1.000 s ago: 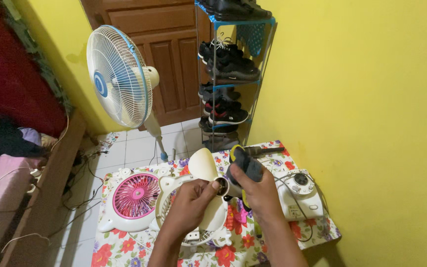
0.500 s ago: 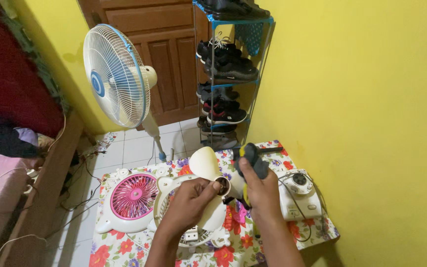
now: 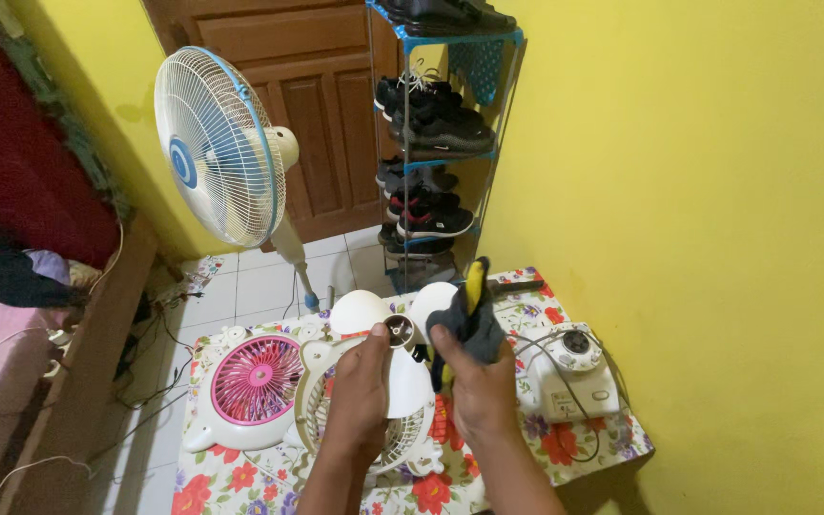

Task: The person services a small desk fan on a table. They remove the fan blades and front cover, use a screwdriver to unscrew and open the motor housing, work on the internal components, then reattach the blades and handle the fan guard while reassembling the fan.

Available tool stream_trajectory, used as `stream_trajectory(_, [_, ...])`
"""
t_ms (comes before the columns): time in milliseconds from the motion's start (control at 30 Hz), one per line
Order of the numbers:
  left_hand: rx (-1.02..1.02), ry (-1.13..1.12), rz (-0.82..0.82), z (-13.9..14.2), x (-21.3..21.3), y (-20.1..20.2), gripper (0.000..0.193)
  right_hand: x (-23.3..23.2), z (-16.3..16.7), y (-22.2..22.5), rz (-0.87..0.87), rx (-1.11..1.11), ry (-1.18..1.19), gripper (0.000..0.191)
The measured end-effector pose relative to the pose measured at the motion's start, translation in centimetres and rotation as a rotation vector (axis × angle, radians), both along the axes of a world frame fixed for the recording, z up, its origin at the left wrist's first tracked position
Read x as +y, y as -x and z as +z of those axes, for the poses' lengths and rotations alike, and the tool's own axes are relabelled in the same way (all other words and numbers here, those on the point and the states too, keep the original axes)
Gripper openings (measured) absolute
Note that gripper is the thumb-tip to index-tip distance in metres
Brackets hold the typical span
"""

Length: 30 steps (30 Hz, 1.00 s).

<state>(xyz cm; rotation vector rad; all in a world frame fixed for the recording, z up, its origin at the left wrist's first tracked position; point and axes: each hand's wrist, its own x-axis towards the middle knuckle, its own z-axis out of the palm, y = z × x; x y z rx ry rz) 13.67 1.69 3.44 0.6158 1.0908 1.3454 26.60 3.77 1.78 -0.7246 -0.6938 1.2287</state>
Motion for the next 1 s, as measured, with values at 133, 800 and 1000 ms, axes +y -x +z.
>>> stream_trajectory(133, [0.07, -0.129, -0.026, -0.2, -0.1, -0.8, 0.042, 0.2, 0.0, 0.1, -0.089, -0.048, 0.092, 0.037])
stream_trajectory(800, [0.077, -0.152, -0.185, 0.8, -1.3, -0.7, 0.044, 1.3, 1.0, -1.4, -0.063, 0.082, 0.07, 0.033])
stream_trajectory(1000, [-0.157, -0.156, -0.085, 0.8, -0.8, -0.8, 0.042, -0.9, 1.2, 0.0, 0.108, 0.117, 0.114, 0.043])
